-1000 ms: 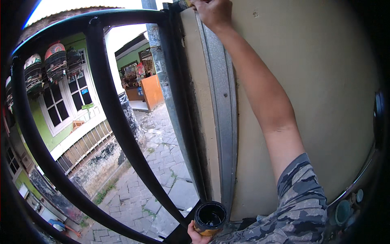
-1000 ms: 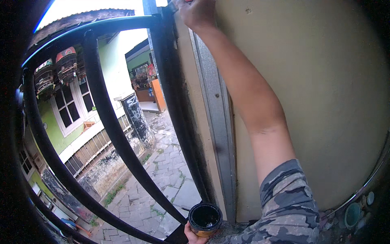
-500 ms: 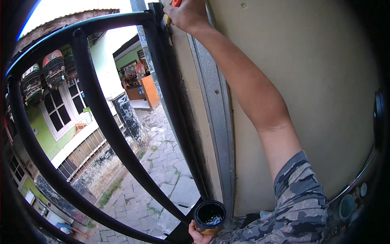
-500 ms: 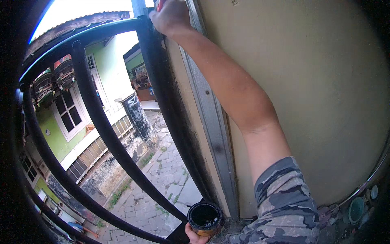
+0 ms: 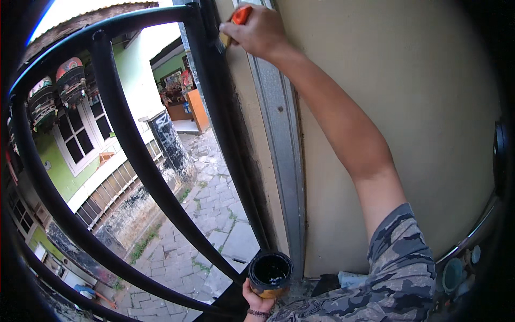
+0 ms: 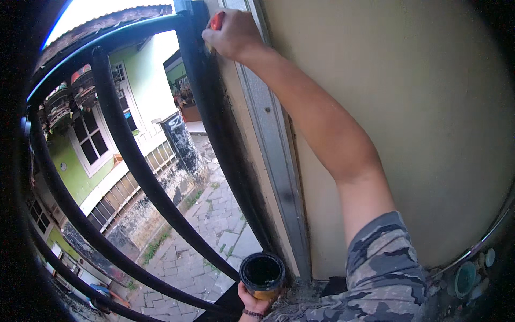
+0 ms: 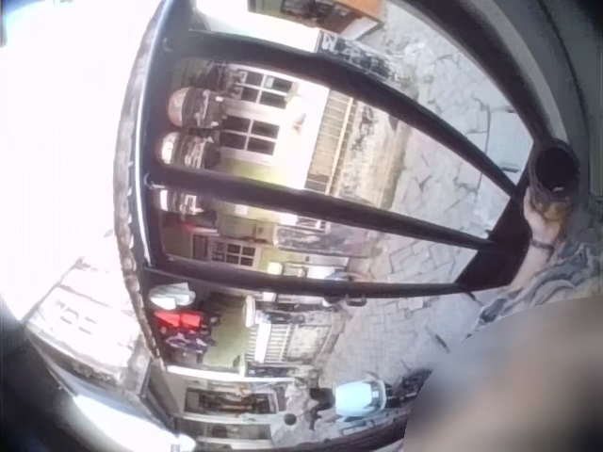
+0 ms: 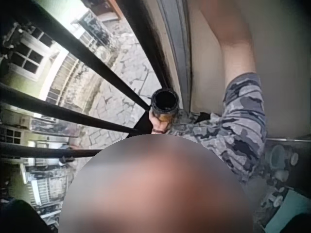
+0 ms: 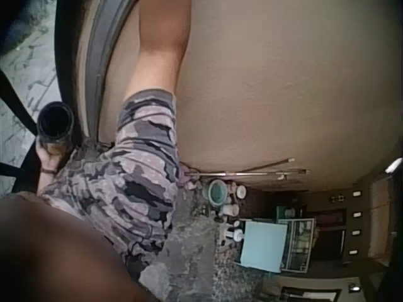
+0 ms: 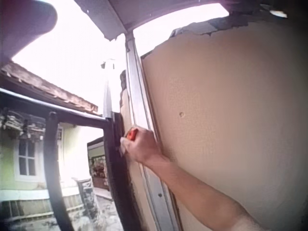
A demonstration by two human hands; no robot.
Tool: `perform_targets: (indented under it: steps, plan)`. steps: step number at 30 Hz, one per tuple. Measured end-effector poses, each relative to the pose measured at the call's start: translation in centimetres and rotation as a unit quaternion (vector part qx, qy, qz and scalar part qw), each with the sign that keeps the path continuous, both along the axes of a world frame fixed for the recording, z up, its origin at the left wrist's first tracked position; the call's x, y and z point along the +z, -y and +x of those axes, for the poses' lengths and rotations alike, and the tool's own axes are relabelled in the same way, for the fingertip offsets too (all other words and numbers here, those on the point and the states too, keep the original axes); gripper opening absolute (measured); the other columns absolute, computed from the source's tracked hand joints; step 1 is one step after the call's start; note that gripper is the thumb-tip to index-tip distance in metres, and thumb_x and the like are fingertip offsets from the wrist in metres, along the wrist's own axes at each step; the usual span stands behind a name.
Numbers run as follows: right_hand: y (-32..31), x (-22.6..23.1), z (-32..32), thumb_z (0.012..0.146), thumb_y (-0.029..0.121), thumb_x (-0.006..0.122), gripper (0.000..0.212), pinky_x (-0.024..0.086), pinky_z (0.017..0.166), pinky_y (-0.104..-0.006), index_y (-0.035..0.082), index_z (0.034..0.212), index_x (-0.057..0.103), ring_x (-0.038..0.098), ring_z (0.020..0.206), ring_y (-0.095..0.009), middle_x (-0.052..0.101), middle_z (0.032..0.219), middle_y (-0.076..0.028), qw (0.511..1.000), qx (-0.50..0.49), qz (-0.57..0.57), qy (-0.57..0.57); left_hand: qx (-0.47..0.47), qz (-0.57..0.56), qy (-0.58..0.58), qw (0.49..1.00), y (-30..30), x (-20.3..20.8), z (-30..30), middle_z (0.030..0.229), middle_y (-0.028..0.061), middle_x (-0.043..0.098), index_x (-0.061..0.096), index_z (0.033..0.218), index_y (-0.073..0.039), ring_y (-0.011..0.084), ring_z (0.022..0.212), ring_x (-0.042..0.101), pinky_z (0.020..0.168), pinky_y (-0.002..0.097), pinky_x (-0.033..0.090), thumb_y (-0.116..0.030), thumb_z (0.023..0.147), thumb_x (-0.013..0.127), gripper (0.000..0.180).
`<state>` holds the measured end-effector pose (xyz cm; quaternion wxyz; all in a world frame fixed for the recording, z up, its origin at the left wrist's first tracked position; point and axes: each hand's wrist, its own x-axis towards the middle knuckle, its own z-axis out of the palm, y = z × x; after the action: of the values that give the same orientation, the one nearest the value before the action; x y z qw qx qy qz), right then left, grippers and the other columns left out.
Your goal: The person paints a black metal gate using a paintbrush and a can of black paint.
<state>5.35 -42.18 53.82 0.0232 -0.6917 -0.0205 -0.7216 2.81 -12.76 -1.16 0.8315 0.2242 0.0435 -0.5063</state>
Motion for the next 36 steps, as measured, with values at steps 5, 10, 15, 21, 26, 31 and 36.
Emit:
perform_targets:
  steps: [5,10,15,21,26,31,36]
  plan:
    - [-4.9,-11.0,-9.5,0.084,0.016,0.073,0.018,0.054,0.058,-0.0268,0.002,0.088,0.063,0.068,0.065,-0.015,0.067,0.070,-0.008,0.957,0.251,0.143,-0.024,-0.066,-0.064,-0.005,0.996,0.8,1.8,0.4,0.134,0.0123,0.056,0.056,0.131,-0.013,0.0358,0.125,0.050,0.104,0.0580,0.038,-0.054,0.090,0.037,0.061]
    - [-8.8,-23.4,-18.8,0.083,0.004,0.073,0.021,0.056,0.059,-0.0255,0.001,0.097,0.057,0.068,0.068,-0.018,0.068,0.084,-0.015,0.887,0.288,0.354,-0.072,-0.073,-0.068,0.000,0.995,4.3,4.2,1.2,0.136,0.0115,0.055,0.056,0.131,-0.012,0.0331,0.126,0.050,0.105,0.0527,0.039,-0.053,0.092,0.035,0.060]
    - [-12.9,-27.9,-25.4,0.078,0.001,0.075,0.025,0.057,0.072,-0.0303,0.003,0.097,0.059,0.068,0.081,-0.020,0.066,0.094,-0.018,0.855,0.281,0.403,-0.165,-0.099,-0.102,0.051,0.988,8.6,7.2,1.0,0.147,0.0117,0.044,0.044,0.143,-0.013,0.0344,0.133,0.041,0.110,0.0532,0.033,-0.064,0.084,0.047,0.078]
    - [-16.5,-27.4,-26.3,0.066,-0.001,0.078,0.021,0.055,0.074,-0.0326,0.004,0.082,0.067,0.066,0.083,-0.022,0.067,0.096,-0.015,0.887,0.056,0.320,-0.329,-0.128,-0.204,0.043,0.970,11.5,5.0,-0.4,0.134,0.0148,0.057,0.057,0.130,-0.006,0.0334,0.122,0.052,0.107,0.0494,0.039,-0.054,0.085,0.058,0.066]
    - [-17.3,-28.9,-25.6,0.063,0.002,0.081,0.023,0.052,0.065,-0.0293,0.007,0.084,0.072,0.064,0.074,-0.020,0.072,0.088,-0.010,0.872,-0.055,0.220,-0.435,-0.203,-0.318,-0.055,0.925,12.0,5.6,-2.7,0.123,0.0154,0.063,0.057,0.125,0.000,0.0282,0.116,0.059,0.103,0.0429,0.044,-0.044,0.090,0.051,0.056]
    - [-15.9,-30.6,-24.6,0.067,0.004,0.076,0.024,0.044,0.061,-0.0317,0.009,0.090,0.073,0.057,0.070,-0.021,0.072,0.095,-0.006,0.877,-0.109,0.124,-0.452,-0.241,-0.243,0.081,0.936,12.3,7.6,-4.3,0.139,0.0194,0.049,0.038,0.140,0.003,0.0292,0.127,0.050,0.110,0.0438,0.038,-0.049,0.083,0.056,0.079]
    - [-16.2,-32.7,-24.8,0.068,0.006,0.076,0.025,0.037,0.064,-0.0329,0.010,0.092,0.071,0.056,0.071,-0.020,0.071,0.095,-0.004,0.858,-0.100,0.151,-0.481,-0.253,-0.215,0.102,0.938,12.3,7.3,-4.6,0.139,0.0201,0.048,0.037,0.141,0.002,0.0308,0.128,0.049,0.110,0.0442,0.038,-0.051,0.081,0.059,0.083]
